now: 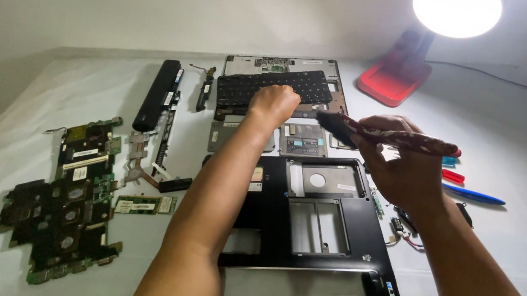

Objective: Cleaning and polishing various disassembled laptop components, including the motherboard, keyboard, and casing, using a toothbrush and a paintbrush.

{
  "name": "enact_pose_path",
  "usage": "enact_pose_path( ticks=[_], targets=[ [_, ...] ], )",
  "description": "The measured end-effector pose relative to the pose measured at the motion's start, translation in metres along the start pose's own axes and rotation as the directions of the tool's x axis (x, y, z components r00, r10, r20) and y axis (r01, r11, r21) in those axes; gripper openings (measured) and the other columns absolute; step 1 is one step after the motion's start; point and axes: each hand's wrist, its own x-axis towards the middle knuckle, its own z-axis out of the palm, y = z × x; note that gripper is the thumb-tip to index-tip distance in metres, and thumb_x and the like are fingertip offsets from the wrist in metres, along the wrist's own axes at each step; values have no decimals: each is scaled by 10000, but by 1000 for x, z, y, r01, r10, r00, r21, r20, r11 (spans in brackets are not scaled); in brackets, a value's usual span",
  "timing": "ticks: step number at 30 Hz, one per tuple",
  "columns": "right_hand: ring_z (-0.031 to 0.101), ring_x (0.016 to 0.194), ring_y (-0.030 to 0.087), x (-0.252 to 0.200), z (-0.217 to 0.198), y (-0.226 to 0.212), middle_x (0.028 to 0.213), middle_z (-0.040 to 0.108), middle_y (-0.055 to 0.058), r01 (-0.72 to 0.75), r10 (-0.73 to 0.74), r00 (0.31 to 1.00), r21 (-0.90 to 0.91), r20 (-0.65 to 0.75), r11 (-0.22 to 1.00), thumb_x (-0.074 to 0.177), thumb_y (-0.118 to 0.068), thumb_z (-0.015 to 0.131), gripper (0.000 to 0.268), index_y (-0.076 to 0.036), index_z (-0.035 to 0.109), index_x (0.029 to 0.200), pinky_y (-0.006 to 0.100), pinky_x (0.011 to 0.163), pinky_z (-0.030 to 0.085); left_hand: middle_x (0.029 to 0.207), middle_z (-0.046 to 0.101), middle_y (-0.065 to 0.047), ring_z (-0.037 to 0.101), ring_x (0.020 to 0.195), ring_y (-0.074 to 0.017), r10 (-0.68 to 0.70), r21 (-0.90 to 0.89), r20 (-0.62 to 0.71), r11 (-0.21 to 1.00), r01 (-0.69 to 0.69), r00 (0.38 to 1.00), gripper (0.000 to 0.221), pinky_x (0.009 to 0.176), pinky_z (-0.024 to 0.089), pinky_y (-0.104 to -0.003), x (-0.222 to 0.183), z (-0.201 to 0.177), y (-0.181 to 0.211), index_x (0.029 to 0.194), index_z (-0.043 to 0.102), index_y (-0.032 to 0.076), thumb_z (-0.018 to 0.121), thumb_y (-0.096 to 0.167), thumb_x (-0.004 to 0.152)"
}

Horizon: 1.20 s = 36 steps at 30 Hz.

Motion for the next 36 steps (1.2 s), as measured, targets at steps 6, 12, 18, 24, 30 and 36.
enact_pose_path(
  ticks=[6, 12, 18, 24, 30, 36],
  targets=[
    [744, 893, 379, 1, -7, 0, 947, 732, 212, -212, 206, 968, 28, 144, 977, 919, -69, 803, 242, -25, 719, 1141, 511, 792, 615, 885, 724, -97, 755, 840, -302, 80, -150, 99, 987, -65, 992, 215, 794, 612, -438, -51, -105, 21, 917, 759, 142, 555, 99, 971],
    [746, 972, 292, -13, 28, 5, 970, 746, 168, -382, 330, 920, 297, 210, 875, 897, -122, 827, 233, -57, 744, 1104, 475, 867, 608, 1422, 599, -206, 522, 1388, -363, 134, -235, 376, 971, -45, 917, 849, 1192, 335, -537, -178, -233, 36, 1453, 544, 55, 526, 715, 919],
    [754, 888, 329, -13, 62, 8, 951, 753, 206, -293, 175, 935, 389, 310, 874, 872, -39, 809, 190, -20, 758, 1055, 484, 811, 626, 1548, 500, -175, 426, 1473, -331, 41, -241, 558, 964, 115, 829, 1130, 1258, 264, -486, -209, -232, 31, 1500, 463, 29, 607, 879, 770],
    [742, 848, 428, 17, -7, -14, 877, 756, 218, -283, 301, 885, -103, 354, 954, 850, -133, 790, 172, -37, 767, 991, 539, 780, 613, 1538, 499, -175, 440, 1461, -327, 71, -220, 550, 974, 62, 832, 994, 1227, 310, -476, -212, -228, 33, 1501, 468, 53, 636, 783, 848],
    [751, 714, 364, 7, 2, -8, 783, 731, 164, -134, 218, 929, -278, 298, 951, 850, -132, 795, 86, -60, 752, 874, 442, 681, 635, 1503, 517, -187, 444, 1454, -342, 67, -237, 507, 970, 64, 860, 970, 1186, 352, -501, -213, -228, 33, 1492, 493, 61, 651, 763, 842],
    [769, 685, 289, -8, 33, -32, 787, 742, 104, -227, 167, 928, 148, 333, 963, 821, -126, 828, 182, -75, 780, 989, 354, 636, 647, 1541, 483, -162, 408, 1484, -329, 28, -234, 555, 964, 124, 831, 1001, 1171, 389, -488, -212, -225, 34, 1499, 493, 86, 675, 785, 806]
  ],
)
